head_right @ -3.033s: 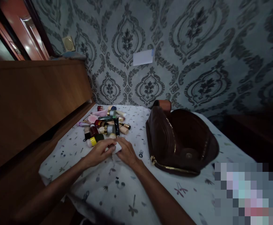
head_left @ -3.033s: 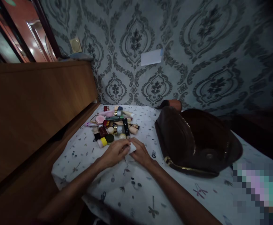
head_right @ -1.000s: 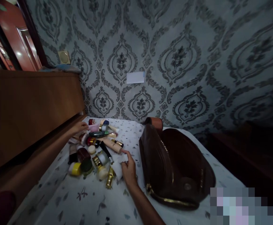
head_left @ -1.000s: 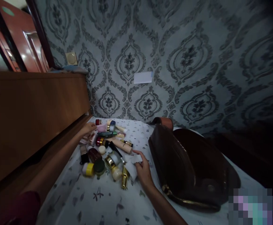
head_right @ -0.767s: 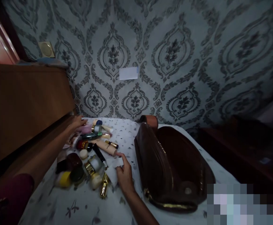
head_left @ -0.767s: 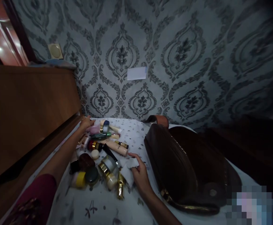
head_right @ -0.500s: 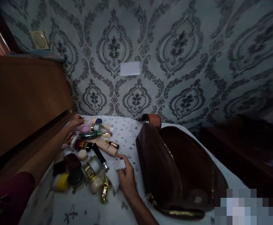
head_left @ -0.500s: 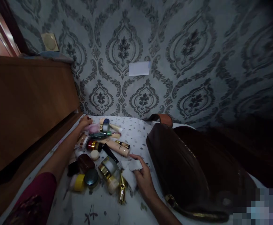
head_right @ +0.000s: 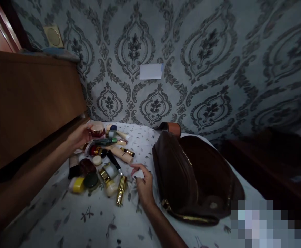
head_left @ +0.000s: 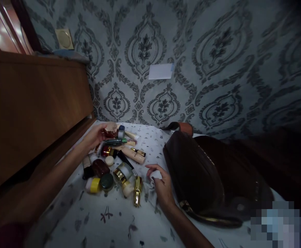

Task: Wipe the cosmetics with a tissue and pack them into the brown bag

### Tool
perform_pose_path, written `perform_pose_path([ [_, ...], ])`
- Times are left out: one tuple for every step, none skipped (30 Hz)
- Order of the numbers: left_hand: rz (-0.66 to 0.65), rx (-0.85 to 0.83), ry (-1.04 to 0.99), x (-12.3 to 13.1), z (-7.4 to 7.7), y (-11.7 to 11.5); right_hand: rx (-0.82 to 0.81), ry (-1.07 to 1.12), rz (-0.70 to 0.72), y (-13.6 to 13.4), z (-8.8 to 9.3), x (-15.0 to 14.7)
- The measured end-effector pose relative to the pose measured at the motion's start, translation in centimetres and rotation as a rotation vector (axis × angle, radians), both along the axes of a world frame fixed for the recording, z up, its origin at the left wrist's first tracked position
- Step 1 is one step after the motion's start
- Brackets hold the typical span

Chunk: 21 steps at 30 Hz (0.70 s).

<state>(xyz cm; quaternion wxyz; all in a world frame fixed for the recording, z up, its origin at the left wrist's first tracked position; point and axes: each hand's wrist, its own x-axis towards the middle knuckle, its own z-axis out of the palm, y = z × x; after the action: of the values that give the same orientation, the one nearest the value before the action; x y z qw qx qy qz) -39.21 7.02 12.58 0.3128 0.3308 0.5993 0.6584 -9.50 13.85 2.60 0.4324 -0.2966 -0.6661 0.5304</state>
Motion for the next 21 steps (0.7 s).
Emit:
perform_pose_path([
  [-0.101, 0.019, -0.044, 1.8, 0.0, -0.8, -0.032, 0.005, 0.028, -0.5, 0.5, 0.1],
  [-0.187, 0.024, -0.080, 3.7, 0.0, -1.5, -0.071, 0.004, 0.078, -1.2, 1.1, 0.3],
  [-0.253, 0.009, -0.114, 5.6, -0.2, -2.3, -0.106, -0.001, 0.146, -1.9, 1.7, 0.5],
  [-0.291, -0.003, -0.141, 7.4, -0.5, -3.0, -0.125, -0.009, 0.225, -2.7, 2.3, 0.8],
  [-0.319, -0.026, -0.152, 9.2, -0.8, -3.7, -0.118, -0.012, 0.293, -3.5, 2.8, 1.0],
  [-0.345, -0.046, -0.150, 10.9, -1.3, -4.4, -0.095, -0.007, 0.344, -4.2, 3.3, 1.3],
  [-0.366, -0.064, -0.132, 12.5, -1.7, -5.0, -0.071, 0.008, 0.367, -4.8, 3.7, 1.6],
  [-0.393, -0.084, -0.115, 13.9, -2.1, -5.6, -0.060, 0.027, 0.368, -5.4, 3.9, 1.9],
  [-0.438, -0.100, -0.104, 15.1, -2.5, -6.1, -0.067, 0.048, 0.355, -5.9, 3.9, 2.2],
  [-0.482, -0.101, -0.085, 16.2, -2.8, -6.7, -0.091, 0.063, 0.330, -6.3, 3.8, 2.5],
  [-0.522, -0.097, -0.053, 17.0, -3.1, -7.2, -0.123, 0.067, 0.303, -6.6, 3.6, 2.9],
  [-0.548, -0.093, 0.004, 17.7, -3.4, -7.6, -0.157, 0.062, 0.271, -6.9, 3.2, 3.2],
  [-0.547, -0.089, 0.098, 18.1, -3.6, -8.0, -0.189, 0.055, 0.234, -7.0, 2.8, 3.6],
  [-0.527, -0.089, 0.239, 18.4, -3.9, -8.4, -0.222, 0.055, 0.184, -7.0, 2.3, 3.9],
  [-0.500, -0.092, 0.423, 18.5, -4.2, -8.7, -0.258, 0.065, 0.122, -6.9, 1.8, 4.1],
  [-0.476, -0.094, 0.638, 18.6, -4.6, -9.0, -0.299, 0.085, 0.052, -6.8, 1.3, 4.3],
  [-0.460, -0.092, 0.867, 18.5, -5.1, -9.1, -0.340, 0.108, -0.019, -6.5, 0.9, 4.5],
  [-0.459, -0.088, 1.086, 18.4, -5.7, -9.1, -0.376, 0.127, -0.081, -6.2, 0.5, 4.5],
  [-0.468, -0.084, 1.277, 18.2, -6.3, -8.9, -0.404, 0.134, -0.131, -5.8, 0.2, 4.5],
  [-0.479, -0.084, 1.429, 17.9, -7.0, -8.6, -0.424, 0.131, -0.169, -5.4, 0.0, 4.5],
  [-0.477, -0.089, 1.542, 17.6, -7.6, -8.1, -0.439, 0.122, -0.191, -5.1, -0.1, 4.5],
])
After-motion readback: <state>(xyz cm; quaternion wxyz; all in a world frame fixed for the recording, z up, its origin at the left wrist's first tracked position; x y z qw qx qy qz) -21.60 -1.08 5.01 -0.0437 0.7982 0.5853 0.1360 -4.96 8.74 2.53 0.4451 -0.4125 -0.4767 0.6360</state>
